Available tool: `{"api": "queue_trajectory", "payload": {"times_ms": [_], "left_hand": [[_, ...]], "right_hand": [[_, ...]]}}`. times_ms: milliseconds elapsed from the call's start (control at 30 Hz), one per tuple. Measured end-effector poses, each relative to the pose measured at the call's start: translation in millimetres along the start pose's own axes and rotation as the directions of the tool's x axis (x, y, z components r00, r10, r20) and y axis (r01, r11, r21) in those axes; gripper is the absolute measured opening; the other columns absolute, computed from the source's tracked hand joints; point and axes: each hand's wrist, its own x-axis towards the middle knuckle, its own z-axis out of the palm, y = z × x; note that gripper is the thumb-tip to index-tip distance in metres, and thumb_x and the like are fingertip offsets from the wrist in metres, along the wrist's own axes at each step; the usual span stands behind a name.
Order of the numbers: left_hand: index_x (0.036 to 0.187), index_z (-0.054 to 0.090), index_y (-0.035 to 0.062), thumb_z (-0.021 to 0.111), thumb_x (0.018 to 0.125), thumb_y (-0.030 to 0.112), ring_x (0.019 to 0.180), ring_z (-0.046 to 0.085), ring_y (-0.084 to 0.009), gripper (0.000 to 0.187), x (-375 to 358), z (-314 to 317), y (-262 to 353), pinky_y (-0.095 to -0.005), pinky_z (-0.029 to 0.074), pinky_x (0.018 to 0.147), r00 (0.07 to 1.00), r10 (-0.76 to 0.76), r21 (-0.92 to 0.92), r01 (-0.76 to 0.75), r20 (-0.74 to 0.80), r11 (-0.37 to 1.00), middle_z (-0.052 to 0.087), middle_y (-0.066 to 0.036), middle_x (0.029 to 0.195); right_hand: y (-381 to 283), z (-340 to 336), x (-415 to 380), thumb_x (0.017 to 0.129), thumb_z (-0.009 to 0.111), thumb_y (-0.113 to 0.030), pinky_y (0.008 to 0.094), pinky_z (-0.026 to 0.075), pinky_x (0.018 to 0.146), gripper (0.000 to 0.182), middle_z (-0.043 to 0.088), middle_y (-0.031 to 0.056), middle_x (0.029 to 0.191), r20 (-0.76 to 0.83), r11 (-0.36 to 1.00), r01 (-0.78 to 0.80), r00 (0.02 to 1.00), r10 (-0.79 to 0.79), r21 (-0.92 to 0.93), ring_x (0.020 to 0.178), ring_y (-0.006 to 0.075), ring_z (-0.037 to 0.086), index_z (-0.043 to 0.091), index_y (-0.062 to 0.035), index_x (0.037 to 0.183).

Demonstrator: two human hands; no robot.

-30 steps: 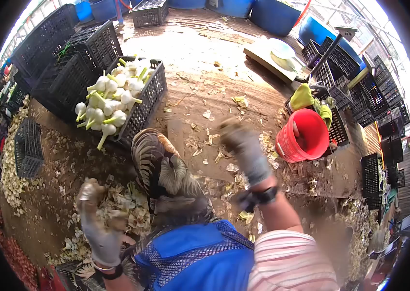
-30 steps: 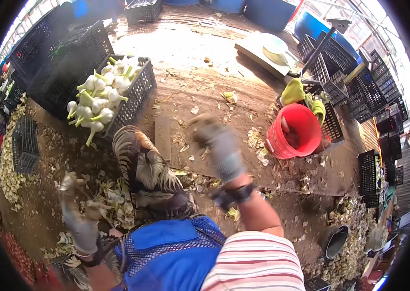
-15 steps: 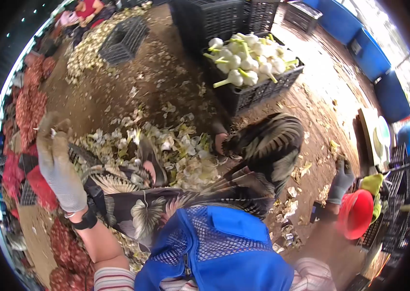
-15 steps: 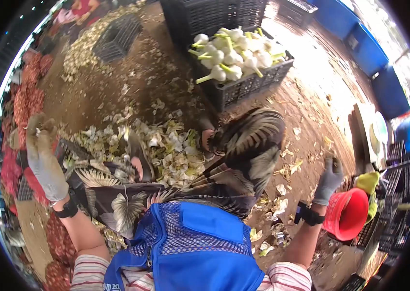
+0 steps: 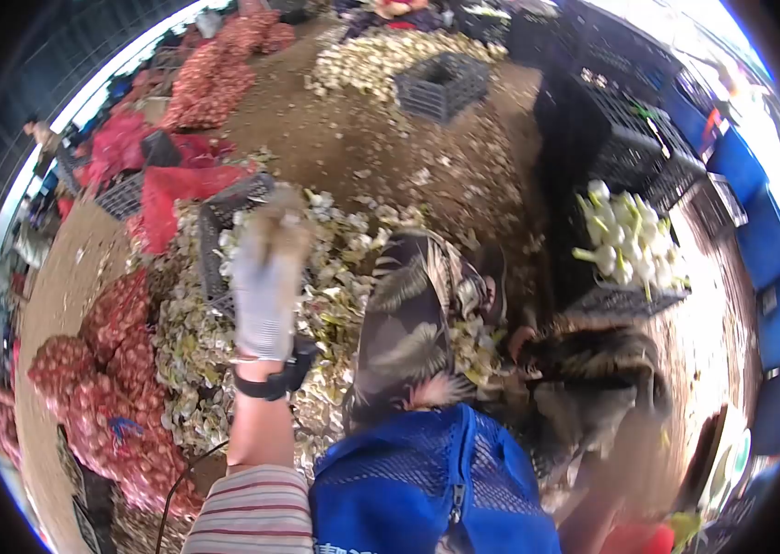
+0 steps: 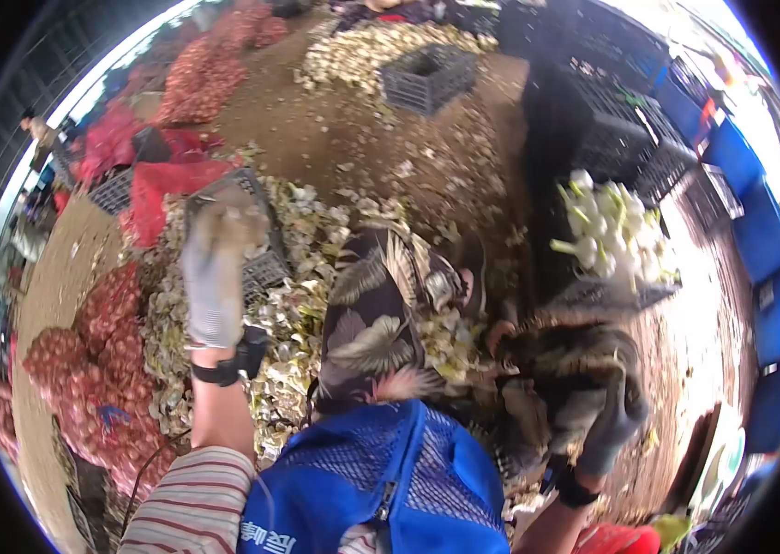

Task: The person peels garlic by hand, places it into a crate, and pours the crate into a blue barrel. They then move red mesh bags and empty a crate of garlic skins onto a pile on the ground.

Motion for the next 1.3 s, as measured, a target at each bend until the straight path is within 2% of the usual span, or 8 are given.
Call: {"api": "queue_trajectory", "payload": {"times_ms": [133, 233, 367, 633, 700, 867, 1033, 1300], "left_hand": [[0.104, 0.066, 0.0035, 0.065, 0.085, 0.004, 0.081, 0.063, -0.0163, 0.020, -10.2, 21.5, -3.1, -0.0287, 0.050, 0.073, 0.988, 0.027, 0.080, -0.040, 0.154, 0.996, 0.066, -0.009, 0.097], [0.088, 0.067, 0.0014, 0.064, 0.088, 0.009, 0.072, 0.060, -0.0177, 0.008, -4.2, 22.9, 2.6, -0.0298, 0.048, 0.066, 0.938, 0.287, 0.156, -0.318, 0.195, 0.935, 0.061, -0.009, 0.078], [0.084, 0.067, 0.0012, 0.063, 0.090, 0.019, 0.066, 0.055, -0.0127, 0.019, 25.7, 18.4, -28.3, -0.0279, 0.045, 0.061, 0.991, -0.102, 0.059, 0.097, 0.082, 0.993, 0.060, -0.005, 0.069], [0.114, 0.067, 0.0063, 0.064, 0.086, 0.016, 0.085, 0.067, -0.0162, 0.030, 93.0, 68.6, -156.3, -0.0279, 0.051, 0.078, 0.957, -0.240, 0.357, 0.170, 0.160, 0.918, 0.072, -0.013, 0.098], [0.117, 0.065, 0.0046, 0.059, 0.089, 0.010, 0.070, 0.060, -0.0079, 0.029, 111.6, 102.4, -197.6, -0.0262, 0.050, 0.064, 0.857, -0.454, 0.308, 0.375, 0.245, 0.874, 0.070, -0.007, 0.089], [0.126, 0.057, 0.0024, 0.058, 0.090, 0.007, 0.074, 0.061, -0.0083, 0.036, 166.9, 221.3, -292.6, -0.0247, 0.050, 0.065, 0.687, -0.598, 0.239, 0.551, 0.414, 0.799, 0.068, -0.003, 0.097], [0.123, 0.063, 0.0112, 0.053, 0.090, 0.009, 0.085, 0.069, -0.0191, 0.034, 225.6, 328.7, -391.7, -0.0309, 0.054, 0.076, 0.738, -0.360, 0.572, -0.042, 0.571, 0.819, 0.068, -0.011, 0.114], [0.109, 0.066, 0.0091, 0.052, 0.087, -0.004, 0.086, 0.069, -0.0163, 0.030, 270.2, 383.9, -316.7, -0.0258, 0.055, 0.074, 0.680, -0.416, 0.195, 0.380, 0.604, 0.904, 0.070, -0.005, 0.106]], "right_hand": [[20.9, 1.0, 12.8, 0.092, 0.056, 0.001, 0.0284, 0.050, 0.080, 0.020, 0.065, 0.0134, 0.095, 0.153, 0.646, 0.497, 0.845, -0.513, -0.580, 0.085, 0.0173, 0.062, 0.066, 0.0060, 0.107], [-45.6, 14.5, 45.9, 0.094, 0.049, 0.000, 0.0334, 0.050, 0.083, 0.022, 0.064, 0.0147, 0.097, 0.307, 0.824, 0.438, 0.890, -0.338, -0.360, 0.089, 0.0229, 0.061, 0.065, 0.0071, 0.108], [-47.2, 33.9, 112.6, 0.097, 0.049, -0.010, 0.0303, 0.048, 0.077, 0.024, 0.065, 0.0113, 0.093, 0.200, 0.957, 0.230, 0.944, -0.264, 0.179, 0.085, 0.0167, 0.059, 0.064, 0.0083, 0.102], [-99.6, 153.9, 190.8, 0.081, 0.064, 0.001, 0.0305, 0.052, 0.075, 0.021, 0.063, 0.0145, 0.105, 0.648, 0.427, 0.857, 0.504, -0.571, -0.289, 0.086, 0.0234, 0.063, 0.068, 0.0029, 0.101], [-110.0, 200.2, 206.3, 0.089, 0.064, -0.006, 0.0233, 0.050, 0.062, 0.014, 0.065, 0.0086, 0.087, 0.541, 0.990, -0.137, 0.835, 0.103, 0.022, 0.074, 0.0121, 0.062, 0.065, 0.0071, 0.094], [-36.6, 266.9, 271.2, 0.088, 0.068, -0.027, 0.0204, 0.043, 0.051, 0.035, 0.060, 0.0015, 0.064, 0.676, 0.926, -0.378, 0.682, 0.277, 0.002, 0.057, 0.0064, 0.054, 0.065, 0.0059, 0.076], [26.1, 305.8, 304.4, 0.091, 0.061, -0.019, 0.0245, 0.048, 0.061, 0.033, 0.065, 0.0142, 0.083, 0.727, 0.810, -0.517, 0.438, 0.529, -0.277, 0.067, 0.0153, 0.061, 0.062, 0.0090, 0.073], [19.7, 332.7, 335.2, 0.088, 0.052, -0.001, 0.0256, 0.051, 0.076, 0.022, 0.067, 0.0154, 0.095, 0.616, 0.577, -0.765, 0.313, 0.723, -0.288, 0.088, 0.0178, 0.064, 0.061, 0.0118, 0.103]]}}
